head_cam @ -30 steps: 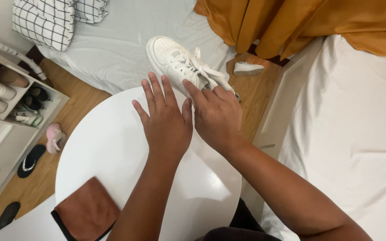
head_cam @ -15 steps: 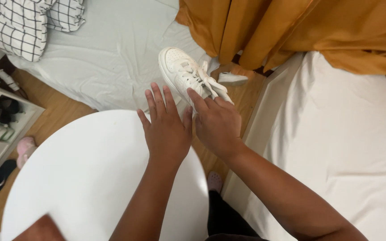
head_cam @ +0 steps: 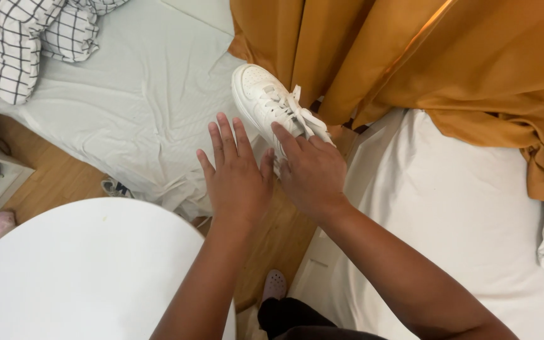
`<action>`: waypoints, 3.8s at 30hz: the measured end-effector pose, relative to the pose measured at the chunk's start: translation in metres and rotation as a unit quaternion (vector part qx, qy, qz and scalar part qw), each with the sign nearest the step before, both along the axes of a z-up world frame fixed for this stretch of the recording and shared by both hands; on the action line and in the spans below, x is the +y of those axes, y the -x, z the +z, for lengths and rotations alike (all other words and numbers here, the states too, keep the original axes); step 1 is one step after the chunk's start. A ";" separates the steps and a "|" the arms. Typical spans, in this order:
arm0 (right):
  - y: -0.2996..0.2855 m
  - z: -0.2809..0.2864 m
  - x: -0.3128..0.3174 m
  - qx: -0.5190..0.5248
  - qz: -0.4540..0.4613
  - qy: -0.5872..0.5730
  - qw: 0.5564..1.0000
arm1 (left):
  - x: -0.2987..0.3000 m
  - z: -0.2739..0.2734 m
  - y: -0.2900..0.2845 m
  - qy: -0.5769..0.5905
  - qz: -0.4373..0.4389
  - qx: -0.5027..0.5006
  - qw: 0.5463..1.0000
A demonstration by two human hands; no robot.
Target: The person picks up a pair of black sneakers from the floor and places them in a shoe rack. They then pick up a pair of white sneakers from the floor and place them on a white round table.
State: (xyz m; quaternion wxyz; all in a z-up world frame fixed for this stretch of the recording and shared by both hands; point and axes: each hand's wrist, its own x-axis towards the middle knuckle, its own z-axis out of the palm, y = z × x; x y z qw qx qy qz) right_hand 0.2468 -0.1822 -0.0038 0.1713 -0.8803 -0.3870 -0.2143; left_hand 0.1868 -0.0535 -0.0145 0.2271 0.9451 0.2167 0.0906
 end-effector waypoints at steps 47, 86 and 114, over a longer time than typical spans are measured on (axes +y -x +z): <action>0.017 -0.006 -0.030 -0.036 -0.094 -0.023 0.995 | -0.035 -0.019 -0.011 -0.012 -0.116 -0.028 0.993; -0.124 0.001 -0.077 -0.032 -0.070 -0.036 0.996 | -0.073 -0.023 -0.182 0.248 -0.114 -0.049 0.961; -0.098 0.012 -0.030 0.071 -0.121 0.012 0.990 | -0.038 -0.018 -0.186 0.443 -0.057 -0.018 0.895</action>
